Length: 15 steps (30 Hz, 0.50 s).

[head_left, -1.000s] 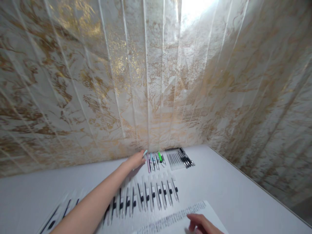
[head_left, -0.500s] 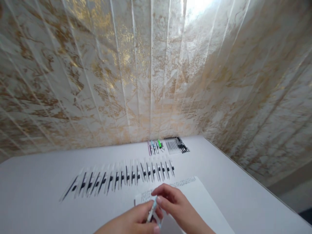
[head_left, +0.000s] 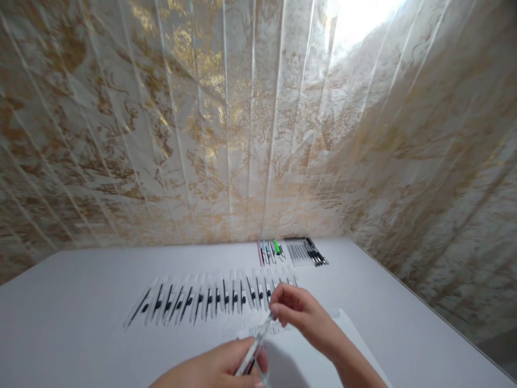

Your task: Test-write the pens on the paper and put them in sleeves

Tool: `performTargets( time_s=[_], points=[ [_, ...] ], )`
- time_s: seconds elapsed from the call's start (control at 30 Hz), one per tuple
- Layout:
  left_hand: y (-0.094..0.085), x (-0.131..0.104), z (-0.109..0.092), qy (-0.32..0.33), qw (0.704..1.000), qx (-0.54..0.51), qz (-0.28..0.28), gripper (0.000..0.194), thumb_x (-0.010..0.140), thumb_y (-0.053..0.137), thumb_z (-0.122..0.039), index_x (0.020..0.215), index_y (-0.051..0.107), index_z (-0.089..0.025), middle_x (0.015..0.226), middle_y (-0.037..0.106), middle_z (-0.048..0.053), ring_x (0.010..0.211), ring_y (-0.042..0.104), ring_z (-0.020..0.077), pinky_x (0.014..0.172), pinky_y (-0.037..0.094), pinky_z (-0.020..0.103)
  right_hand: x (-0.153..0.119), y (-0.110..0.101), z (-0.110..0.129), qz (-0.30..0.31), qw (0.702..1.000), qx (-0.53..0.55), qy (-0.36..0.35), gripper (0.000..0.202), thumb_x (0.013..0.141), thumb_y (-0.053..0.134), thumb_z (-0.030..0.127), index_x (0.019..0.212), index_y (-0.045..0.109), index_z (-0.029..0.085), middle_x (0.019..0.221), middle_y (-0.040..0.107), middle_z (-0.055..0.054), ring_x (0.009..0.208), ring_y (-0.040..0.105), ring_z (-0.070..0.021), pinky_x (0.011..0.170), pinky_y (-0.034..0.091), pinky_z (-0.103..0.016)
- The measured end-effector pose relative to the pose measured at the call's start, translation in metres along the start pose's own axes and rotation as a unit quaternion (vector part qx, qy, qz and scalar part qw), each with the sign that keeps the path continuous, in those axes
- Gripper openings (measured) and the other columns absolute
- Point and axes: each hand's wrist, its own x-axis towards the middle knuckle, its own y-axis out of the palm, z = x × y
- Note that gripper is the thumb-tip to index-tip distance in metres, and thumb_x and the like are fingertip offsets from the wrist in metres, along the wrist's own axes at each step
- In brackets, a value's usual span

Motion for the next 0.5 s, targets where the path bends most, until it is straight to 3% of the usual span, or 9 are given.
performTargets(
  time_s=[0.13,0.23,0.5],
  points=[
    [-0.002,-0.002,-0.003,-0.042,0.999,0.019,-0.001,0.043,0.076,0.064,-0.054,0.101,0.054,-0.020,0.067,0.037,-0.008,0.058,0.028,0.0102,0.051,0.020,0.024,-0.005,-0.041,0.014,-0.081,0.994,-0.062,-0.027,0.029,0.079,0.069,0.045,0.080,0.068,0.016,0.068,0.058,0.001,0.063,0.049,-0.0125,0.062,0.039,-0.026],
    [-0.002,-0.002,-0.003,-0.052,0.997,0.058,-0.004,0.038,0.078,0.062,-0.050,0.101,0.056,-0.021,0.065,0.035,-0.008,0.058,0.028,0.0106,0.051,0.020,0.024,-0.010,-0.059,0.018,-0.102,0.990,-0.090,-0.027,0.029,0.080,0.068,0.046,0.081,0.069,0.017,0.070,0.059,0.001,0.065,0.051,-0.0136,0.064,0.040,-0.027],
    [0.002,-0.003,-0.004,-0.072,0.995,0.065,0.011,0.021,0.084,0.053,-0.033,0.102,0.054,-0.022,0.066,0.034,-0.008,0.056,0.024,0.0104,0.050,0.018,0.024,-0.008,-0.058,0.010,-0.106,0.990,-0.093,-0.019,0.032,0.077,0.069,0.049,0.078,0.068,0.017,0.068,0.059,0.000,0.063,0.050,-0.0148,0.061,0.041,-0.028]
  ],
)
